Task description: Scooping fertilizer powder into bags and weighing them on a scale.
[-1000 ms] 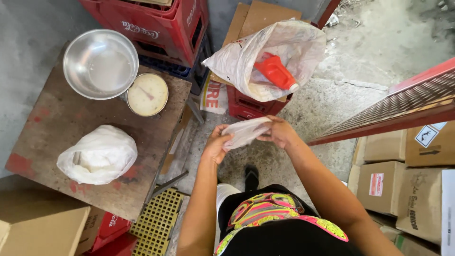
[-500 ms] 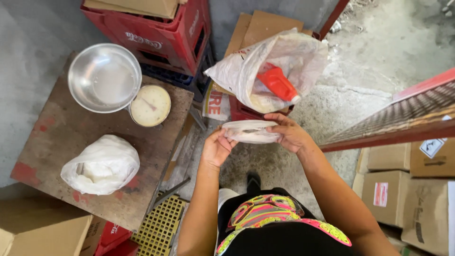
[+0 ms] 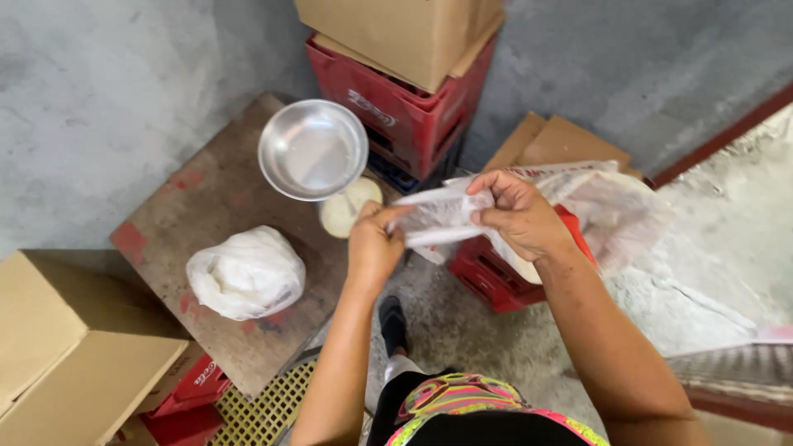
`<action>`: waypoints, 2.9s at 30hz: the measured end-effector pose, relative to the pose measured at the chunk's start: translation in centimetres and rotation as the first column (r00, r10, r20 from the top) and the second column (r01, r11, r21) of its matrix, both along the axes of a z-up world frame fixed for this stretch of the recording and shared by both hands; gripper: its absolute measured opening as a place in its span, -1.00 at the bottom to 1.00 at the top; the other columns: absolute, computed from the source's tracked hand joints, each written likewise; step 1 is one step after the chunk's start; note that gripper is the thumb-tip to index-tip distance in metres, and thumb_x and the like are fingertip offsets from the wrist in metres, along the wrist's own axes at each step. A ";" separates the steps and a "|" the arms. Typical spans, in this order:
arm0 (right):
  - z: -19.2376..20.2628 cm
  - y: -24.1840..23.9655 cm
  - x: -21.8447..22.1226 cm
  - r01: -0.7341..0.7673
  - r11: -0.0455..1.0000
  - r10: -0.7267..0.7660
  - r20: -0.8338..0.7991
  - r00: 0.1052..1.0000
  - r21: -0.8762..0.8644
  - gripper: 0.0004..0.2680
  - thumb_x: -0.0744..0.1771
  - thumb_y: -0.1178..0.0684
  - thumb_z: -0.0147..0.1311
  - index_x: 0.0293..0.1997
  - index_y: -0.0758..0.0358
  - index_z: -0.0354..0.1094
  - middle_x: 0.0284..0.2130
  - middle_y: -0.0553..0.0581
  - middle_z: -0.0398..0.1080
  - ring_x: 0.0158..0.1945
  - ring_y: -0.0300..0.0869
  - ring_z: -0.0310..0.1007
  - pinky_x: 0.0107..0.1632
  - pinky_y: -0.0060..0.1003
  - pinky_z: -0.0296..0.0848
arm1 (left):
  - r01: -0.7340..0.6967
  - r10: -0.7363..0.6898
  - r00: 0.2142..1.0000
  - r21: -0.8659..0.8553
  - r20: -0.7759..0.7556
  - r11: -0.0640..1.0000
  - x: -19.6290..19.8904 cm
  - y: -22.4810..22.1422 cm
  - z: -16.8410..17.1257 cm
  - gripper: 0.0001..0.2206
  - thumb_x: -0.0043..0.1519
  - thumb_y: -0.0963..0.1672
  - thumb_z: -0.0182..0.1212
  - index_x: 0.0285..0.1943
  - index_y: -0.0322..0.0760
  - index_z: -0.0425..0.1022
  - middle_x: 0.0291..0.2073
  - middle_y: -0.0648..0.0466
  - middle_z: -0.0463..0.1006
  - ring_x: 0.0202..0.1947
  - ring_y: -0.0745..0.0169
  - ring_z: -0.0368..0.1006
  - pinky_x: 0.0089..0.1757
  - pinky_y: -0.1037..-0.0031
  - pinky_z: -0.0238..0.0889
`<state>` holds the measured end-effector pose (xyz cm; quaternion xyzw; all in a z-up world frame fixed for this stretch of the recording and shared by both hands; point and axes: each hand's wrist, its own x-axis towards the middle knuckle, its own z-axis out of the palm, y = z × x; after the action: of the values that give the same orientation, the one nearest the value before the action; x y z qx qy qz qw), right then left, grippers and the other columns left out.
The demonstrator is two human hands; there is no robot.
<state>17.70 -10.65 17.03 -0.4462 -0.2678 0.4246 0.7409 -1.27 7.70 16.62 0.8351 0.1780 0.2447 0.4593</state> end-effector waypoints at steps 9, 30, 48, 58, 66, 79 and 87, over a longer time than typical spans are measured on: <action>6.2 14.1 -2.2 0.371 0.899 -0.276 0.959 0.071 0.232 -0.67 0.20 0.40 0.12 -0.01 0.21 0.53 0.01 0.33 0.32 -0.07 0.05 0.46 -0.03 -0.18 0.48 | -0.294 0.274 0.954 0.207 0.120 0.933 -0.2 9.0 6.2 -0.63 0.08 -0.27 0.22 0.11 -0.29 0.60 0.06 -0.07 0.52 -0.46 0.02 0.52 -0.28 0.30 0.37; 3.7 28.2 -0.3 0.221 0.974 0.049 0.998 0.029 -0.054 -0.55 0.16 0.38 0.08 0.18 0.24 0.39 0.04 0.35 0.25 -0.02 0.17 0.45 -0.03 -0.10 0.49 | -0.495 0.475 0.864 0.108 0.166 0.862 -0.3 17.5 1.4 -0.57 0.11 -0.24 0.29 0.19 -0.53 0.43 0.43 -0.17 0.28 -0.47 0.09 0.57 -0.33 0.36 0.45; 3.1 24.4 -1.0 0.208 0.971 0.092 0.986 0.142 -0.120 -0.58 0.14 0.38 0.11 -0.02 -0.01 0.60 0.29 0.30 0.26 0.17 0.09 0.41 0.15 -0.13 0.44 | -0.305 0.309 0.946 -0.052 0.102 0.951 -1.9 13.6 1.9 -0.50 0.06 -0.28 0.38 0.25 -0.38 0.48 0.44 -0.16 0.26 -0.58 0.39 0.39 -0.46 0.56 0.38; 2.9 9.6 -2.7 0.381 0.924 -0.166 0.912 0.375 0.012 -0.67 0.19 0.36 0.13 0.01 0.15 0.53 0.29 0.28 0.22 0.26 0.07 0.37 0.15 -0.14 0.46 | -0.121 0.100 0.956 0.061 0.274 0.991 3.0 7.1 4.3 -0.59 0.19 -0.27 0.36 0.25 -0.32 0.50 0.37 -0.08 0.36 -0.45 0.44 0.35 -0.39 0.65 0.30; -2.9 -9.7 0.9 0.723 0.690 -0.355 0.882 0.310 0.024 -0.76 0.25 0.33 0.17 -0.04 0.19 0.54 0.13 0.21 0.39 0.19 0.02 0.45 0.18 -0.13 0.44 | 0.117 -0.129 0.986 0.110 0.104 0.987 11.1 -4.3 -0.1 -0.55 0.22 -0.14 0.35 0.31 -0.32 0.46 0.40 -0.17 0.34 -0.30 0.17 0.50 -0.14 0.38 0.44; -16.0 -15.2 9.0 0.832 0.465 -0.165 0.894 0.417 -0.303 -0.57 0.18 0.14 0.29 0.18 0.25 0.35 -0.05 0.36 0.43 -0.03 0.26 0.47 0.01 0.03 0.46 | 0.199 -0.120 0.972 0.447 -0.200 0.872 22.5 -12.3 -10.8 -0.09 0.11 0.08 0.38 0.54 -0.48 0.01 0.51 -0.40 -0.09 0.49 -0.41 -0.09 0.28 -0.17 -0.09; -13.3 -15.6 11.9 0.846 0.320 -0.022 0.889 0.457 -0.427 -0.65 0.31 -0.05 0.17 0.21 0.17 0.35 -0.21 0.36 0.53 -0.17 0.25 0.54 -0.11 0.12 0.47 | 0.149 -0.099 0.986 0.459 -0.132 0.876 26.6 -9.6 -9.6 -0.52 0.31 -0.07 0.17 0.44 -0.25 0.38 0.44 -0.23 0.27 0.45 -0.24 0.15 0.30 0.08 0.04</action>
<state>29.63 -26.29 3.75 -0.9370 -0.1477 0.0106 0.3165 25.37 -1.91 7.01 0.9423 0.0837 0.2065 0.2497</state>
